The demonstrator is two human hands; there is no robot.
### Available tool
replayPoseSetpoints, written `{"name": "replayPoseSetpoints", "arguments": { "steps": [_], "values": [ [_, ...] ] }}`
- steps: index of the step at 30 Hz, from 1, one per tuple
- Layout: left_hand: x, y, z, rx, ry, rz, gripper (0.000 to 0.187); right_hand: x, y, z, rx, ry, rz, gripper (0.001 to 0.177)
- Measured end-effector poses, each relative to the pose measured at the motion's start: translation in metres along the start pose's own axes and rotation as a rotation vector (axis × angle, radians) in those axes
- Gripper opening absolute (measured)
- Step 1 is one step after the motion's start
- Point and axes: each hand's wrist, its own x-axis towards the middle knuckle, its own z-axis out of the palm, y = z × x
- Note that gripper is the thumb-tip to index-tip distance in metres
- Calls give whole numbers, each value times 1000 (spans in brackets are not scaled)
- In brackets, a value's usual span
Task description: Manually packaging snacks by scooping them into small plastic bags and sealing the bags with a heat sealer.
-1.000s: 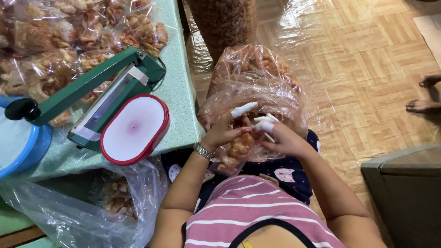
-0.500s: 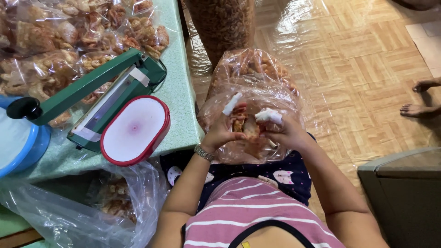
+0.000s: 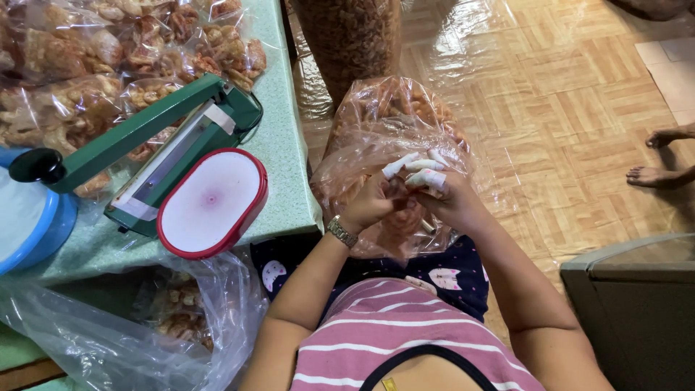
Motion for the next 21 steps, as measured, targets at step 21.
{"name": "replayPoseSetpoints", "arguments": {
  "steps": [21],
  "values": [
    [-13, -73, -53, 113, -101, -242, 100, -7, 5, 0, 62, 86, 4, 15]
  ]
}}
